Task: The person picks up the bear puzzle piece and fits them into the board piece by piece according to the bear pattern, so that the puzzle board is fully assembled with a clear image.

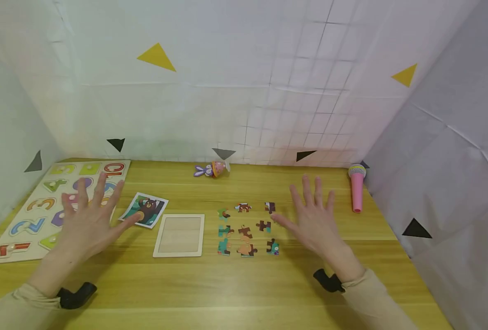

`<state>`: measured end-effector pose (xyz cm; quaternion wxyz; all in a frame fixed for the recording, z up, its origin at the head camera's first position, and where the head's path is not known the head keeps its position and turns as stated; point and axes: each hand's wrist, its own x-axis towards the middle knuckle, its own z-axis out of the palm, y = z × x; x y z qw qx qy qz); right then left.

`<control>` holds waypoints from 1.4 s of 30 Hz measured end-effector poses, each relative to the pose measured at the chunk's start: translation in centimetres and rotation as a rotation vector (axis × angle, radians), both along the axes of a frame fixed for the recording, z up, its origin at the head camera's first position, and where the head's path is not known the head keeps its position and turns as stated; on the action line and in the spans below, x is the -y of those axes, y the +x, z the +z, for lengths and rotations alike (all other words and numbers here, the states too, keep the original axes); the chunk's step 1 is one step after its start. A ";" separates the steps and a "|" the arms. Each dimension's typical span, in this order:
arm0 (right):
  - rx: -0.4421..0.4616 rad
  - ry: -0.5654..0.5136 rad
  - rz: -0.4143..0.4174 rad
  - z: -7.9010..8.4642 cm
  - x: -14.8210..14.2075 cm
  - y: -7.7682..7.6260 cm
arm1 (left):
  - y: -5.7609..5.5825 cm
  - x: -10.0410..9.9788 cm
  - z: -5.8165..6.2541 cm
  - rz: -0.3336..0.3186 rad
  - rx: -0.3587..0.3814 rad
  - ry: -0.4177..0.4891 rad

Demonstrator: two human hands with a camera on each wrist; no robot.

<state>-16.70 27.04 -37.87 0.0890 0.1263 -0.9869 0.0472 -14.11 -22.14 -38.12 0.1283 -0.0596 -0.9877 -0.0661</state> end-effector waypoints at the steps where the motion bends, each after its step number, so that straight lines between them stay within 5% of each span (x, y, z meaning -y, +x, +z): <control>1: 0.006 0.000 0.003 -0.1 0.1 0.0 | 0.0 -0.1 0.0 0.000 0.004 0.000; 15: 0.086 -0.070 0.073 -0.3 3.2 -0.8 | -0.2 -1.4 -0.8 -0.064 0.078 0.097; 29: 0.158 -0.300 0.319 -1.0 7.4 -3.1 | 0.4 -3.6 -1.5 -0.358 0.322 0.281; 42: 0.268 -0.376 0.371 -1.1 11.7 -4.6 | 0.4 -5.2 -2.1 -0.460 0.444 0.286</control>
